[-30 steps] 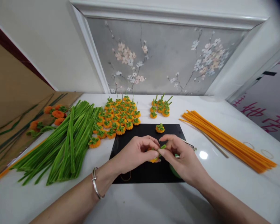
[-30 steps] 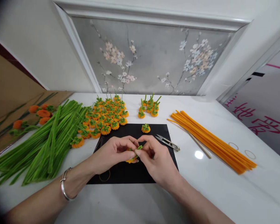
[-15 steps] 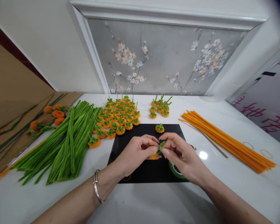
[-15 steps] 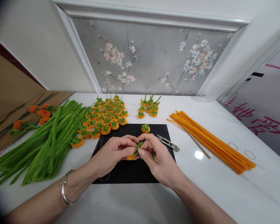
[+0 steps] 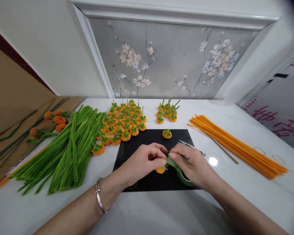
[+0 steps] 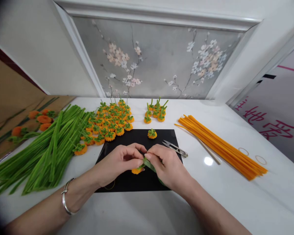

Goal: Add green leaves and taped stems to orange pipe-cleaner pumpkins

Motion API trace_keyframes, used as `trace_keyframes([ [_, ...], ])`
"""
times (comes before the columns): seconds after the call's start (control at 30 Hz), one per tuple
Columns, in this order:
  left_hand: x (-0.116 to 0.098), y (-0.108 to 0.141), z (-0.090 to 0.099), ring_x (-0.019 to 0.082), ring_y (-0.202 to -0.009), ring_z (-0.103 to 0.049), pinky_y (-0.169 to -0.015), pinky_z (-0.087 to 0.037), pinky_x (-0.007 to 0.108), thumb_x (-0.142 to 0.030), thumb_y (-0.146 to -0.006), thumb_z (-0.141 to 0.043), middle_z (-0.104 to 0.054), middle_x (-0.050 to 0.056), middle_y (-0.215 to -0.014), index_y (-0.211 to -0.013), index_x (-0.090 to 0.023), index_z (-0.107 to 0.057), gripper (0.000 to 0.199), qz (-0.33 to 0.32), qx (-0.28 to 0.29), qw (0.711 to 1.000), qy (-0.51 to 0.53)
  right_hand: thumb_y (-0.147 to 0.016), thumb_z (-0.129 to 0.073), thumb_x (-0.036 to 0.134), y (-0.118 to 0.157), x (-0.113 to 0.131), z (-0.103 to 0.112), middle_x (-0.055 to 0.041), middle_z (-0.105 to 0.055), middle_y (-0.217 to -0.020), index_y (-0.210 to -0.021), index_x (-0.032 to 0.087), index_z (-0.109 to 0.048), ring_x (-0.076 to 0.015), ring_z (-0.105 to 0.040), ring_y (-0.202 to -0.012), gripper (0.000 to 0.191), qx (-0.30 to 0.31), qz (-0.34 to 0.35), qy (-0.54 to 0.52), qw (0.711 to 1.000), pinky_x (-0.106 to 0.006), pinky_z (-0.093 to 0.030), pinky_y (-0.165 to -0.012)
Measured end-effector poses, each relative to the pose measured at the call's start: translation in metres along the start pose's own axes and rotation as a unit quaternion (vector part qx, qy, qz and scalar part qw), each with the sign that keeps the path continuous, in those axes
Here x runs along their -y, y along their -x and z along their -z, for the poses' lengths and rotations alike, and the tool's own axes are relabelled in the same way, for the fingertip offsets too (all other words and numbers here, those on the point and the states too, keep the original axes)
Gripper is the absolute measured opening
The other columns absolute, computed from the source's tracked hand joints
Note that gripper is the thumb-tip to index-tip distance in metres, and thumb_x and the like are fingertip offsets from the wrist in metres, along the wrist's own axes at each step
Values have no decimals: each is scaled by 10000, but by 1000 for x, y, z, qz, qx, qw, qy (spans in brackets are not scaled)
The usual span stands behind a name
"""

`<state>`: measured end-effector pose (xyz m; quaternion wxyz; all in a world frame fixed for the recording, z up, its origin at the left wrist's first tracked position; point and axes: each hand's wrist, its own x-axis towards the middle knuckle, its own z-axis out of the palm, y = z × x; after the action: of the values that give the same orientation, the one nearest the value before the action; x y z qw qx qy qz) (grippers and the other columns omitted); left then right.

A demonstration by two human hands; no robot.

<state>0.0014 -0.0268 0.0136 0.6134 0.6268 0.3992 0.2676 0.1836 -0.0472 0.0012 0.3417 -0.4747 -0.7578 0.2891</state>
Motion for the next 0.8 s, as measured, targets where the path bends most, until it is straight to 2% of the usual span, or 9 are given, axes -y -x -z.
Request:
trace_keyframes([
  [0.1,3,-1,1,131,-846,-558,-736,-423,253,-153,-757,-588,-559,36,-978,-671,-135,-676,125,-3,17,1000,-18,-898,-458,177,-1,1,0,2,-530,-652,-674,187,-542,-120,-495,-597,239,-8,35,7,999,-233,-371,-564],
  [0.27,5,-1,3,124,-839,-547,-763,-420,253,-157,-737,-615,-549,27,-986,-676,-140,-685,94,-9,56,997,-55,-896,-481,198,-1,-4,-6,-3,-548,-661,-672,190,-570,-125,-514,-625,242,5,58,2,998,-237,-390,-588],
  [0.37,3,-1,2,123,-830,-547,-757,-416,256,-150,-715,-630,-543,29,-1003,-648,-137,-669,79,-7,39,999,-27,-902,-476,247,1,-5,-7,1,-571,-697,-758,195,-580,-121,-510,-624,185,4,12,-29,999,-235,-391,-581],
  [0.47,2,-2,1,144,-860,-546,-741,-417,264,-143,-689,-642,-538,40,-994,-612,-135,-642,78,0,-2,999,41,-919,-441,313,1,-2,-6,7,-572,-717,-895,192,-544,-118,-506,-629,161,35,-55,-117,991,-233,-405,-577],
  [0.6,1,-1,1,188,-989,-523,-726,-418,255,-121,-672,-634,-543,47,-929,-556,-144,-590,126,10,-14,996,92,-850,-561,339,-1,1,-5,21,-536,-722,-877,186,-500,-111,-497,-653,167,64,-83,-225,969,-236,-412,-608],
  [0.7,0,-1,1,177,-957,-537,-727,-420,256,-126,-693,-623,-554,49,-930,-566,-142,-572,138,12,-3,996,84,-826,-594,343,-2,1,-4,31,-502,-712,-881,192,-494,-106,-476,-643,189,64,-91,-250,962,-236,-398,-598],
  [0.8,0,-1,2,178,-932,-547,-754,-419,275,-148,-730,-607,-574,51,-895,-590,-140,-573,145,-7,6,1000,28,-834,-576,337,-2,3,-3,39,-465,-687,-891,193,-494,-103,-444,-616,174,66,-101,-245,962,-232,-379,-571],
])
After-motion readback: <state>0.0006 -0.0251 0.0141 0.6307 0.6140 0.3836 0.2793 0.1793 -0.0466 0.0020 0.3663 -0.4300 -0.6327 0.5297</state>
